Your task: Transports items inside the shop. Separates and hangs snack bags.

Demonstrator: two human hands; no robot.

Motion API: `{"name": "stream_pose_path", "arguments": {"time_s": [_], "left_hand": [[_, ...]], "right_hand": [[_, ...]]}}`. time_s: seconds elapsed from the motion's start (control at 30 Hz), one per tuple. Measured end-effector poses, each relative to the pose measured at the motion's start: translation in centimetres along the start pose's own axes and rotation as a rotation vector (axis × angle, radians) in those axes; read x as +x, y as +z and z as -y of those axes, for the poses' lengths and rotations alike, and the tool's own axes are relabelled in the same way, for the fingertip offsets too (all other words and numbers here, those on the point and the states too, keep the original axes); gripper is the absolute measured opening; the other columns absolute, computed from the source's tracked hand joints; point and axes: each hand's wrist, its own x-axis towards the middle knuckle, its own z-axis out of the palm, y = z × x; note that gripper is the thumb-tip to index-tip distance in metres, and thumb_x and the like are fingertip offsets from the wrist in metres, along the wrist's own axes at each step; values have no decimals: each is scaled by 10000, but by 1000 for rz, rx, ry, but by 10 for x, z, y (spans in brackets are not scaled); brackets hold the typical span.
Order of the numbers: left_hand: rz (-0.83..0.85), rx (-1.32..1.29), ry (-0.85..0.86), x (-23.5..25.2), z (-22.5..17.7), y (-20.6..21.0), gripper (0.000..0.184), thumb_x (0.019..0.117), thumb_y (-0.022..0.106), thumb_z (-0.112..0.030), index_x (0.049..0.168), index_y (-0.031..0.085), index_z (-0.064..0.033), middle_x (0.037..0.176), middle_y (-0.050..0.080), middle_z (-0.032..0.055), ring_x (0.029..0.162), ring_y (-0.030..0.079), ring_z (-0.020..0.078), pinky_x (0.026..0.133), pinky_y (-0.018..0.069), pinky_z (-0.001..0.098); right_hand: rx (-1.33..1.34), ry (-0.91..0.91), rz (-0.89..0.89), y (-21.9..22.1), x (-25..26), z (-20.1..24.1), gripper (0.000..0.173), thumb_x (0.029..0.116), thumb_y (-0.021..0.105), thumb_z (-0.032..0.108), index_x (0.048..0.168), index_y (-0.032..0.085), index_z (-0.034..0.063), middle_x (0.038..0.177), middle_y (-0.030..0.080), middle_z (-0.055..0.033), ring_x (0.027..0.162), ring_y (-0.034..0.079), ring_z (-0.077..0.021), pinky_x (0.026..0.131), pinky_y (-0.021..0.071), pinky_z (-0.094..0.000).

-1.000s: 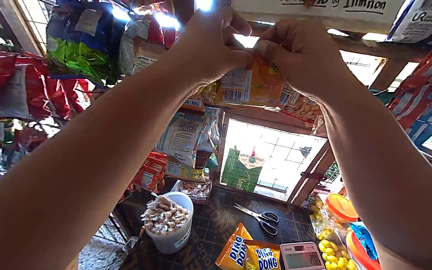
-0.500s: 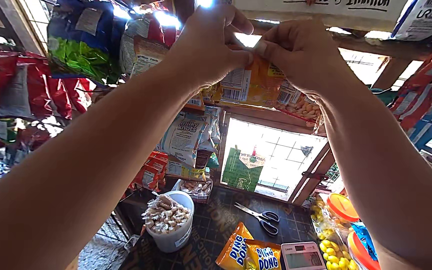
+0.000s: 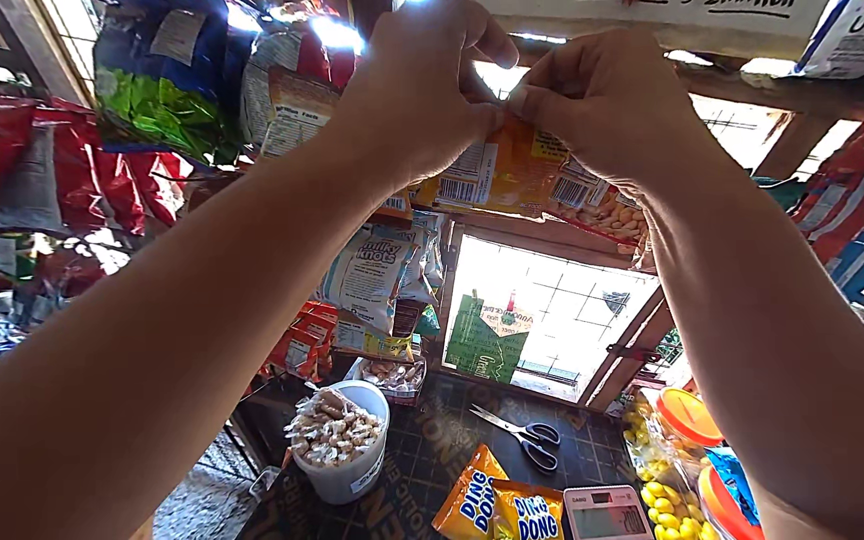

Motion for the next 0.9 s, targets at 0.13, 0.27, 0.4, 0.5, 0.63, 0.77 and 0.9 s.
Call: {"name": "stream_pose_path", "arguments": {"time_s": [0.13, 0.27, 0.4, 0.5, 0.63, 0.77, 0.9], "left_hand": [[-4, 40, 47, 1, 1, 0, 374, 926, 742, -108, 1268, 627, -205, 1008, 710, -80, 824, 659, -69, 779, 538, 125], [-5, 80, 83, 2, 2, 1, 397, 931, 728, -100, 1293, 619, -221, 1158, 683, -60, 863, 658, -68, 791, 538, 126], [4, 65, 75, 1, 2, 1, 439, 924, 726, -68, 1314, 591, -219, 1141, 680, -55, 845, 657, -59, 777, 539, 126], [5, 79, 68, 0, 1, 0, 429, 923, 726, -67, 1304, 589, -207, 1091, 683, -44, 830, 651, -48, 772, 535, 137], [26, 126, 18, 2, -5, -3, 406, 928, 726, -83, 1293, 590, -199, 1049, 682, -36, 821, 640, -28, 772, 524, 158], [68, 149, -11, 7, -9, -7, 384, 933, 719, -93, 1294, 608, -164, 1118, 667, -8, 858, 625, -3, 799, 511, 191], [96, 170, -56, 10, -13, -12, 352, 937, 702, -86, 1268, 615, -165, 1115, 680, 4, 910, 629, 44, 824, 503, 261]], "right_hand": [[-27, 18, 13, -1, 0, 2, 72, 1001, 654, 198, 989, 695, 140, 827, 669, 94, 718, 605, 77, 663, 495, -133], [-18, 57, 50, -1, 2, 5, 68, 1007, 650, 190, 993, 683, 132, 803, 654, 96, 681, 598, 79, 633, 497, -125], [-31, 35, 87, -2, 5, 3, 80, 1007, 646, 198, 999, 682, 127, 824, 649, 87, 706, 581, 66, 657, 474, -146], [-20, 59, 86, -1, 5, 5, 78, 1009, 645, 194, 1002, 682, 127, 830, 649, 85, 709, 579, 64, 660, 470, -149], [-20, 131, 92, -1, 8, 10, 91, 1010, 650, 208, 1020, 680, 123, 845, 648, 80, 722, 587, 57, 669, 480, -158], [-26, 160, 96, 0, 9, 13, 106, 1018, 635, 204, 1037, 678, 109, 868, 634, 62, 742, 574, 39, 694, 471, -177], [-7, 107, 75, 0, 9, 12, 113, 1010, 649, 199, 1048, 677, 96, 889, 653, 61, 766, 598, 53, 718, 494, -158]]}}
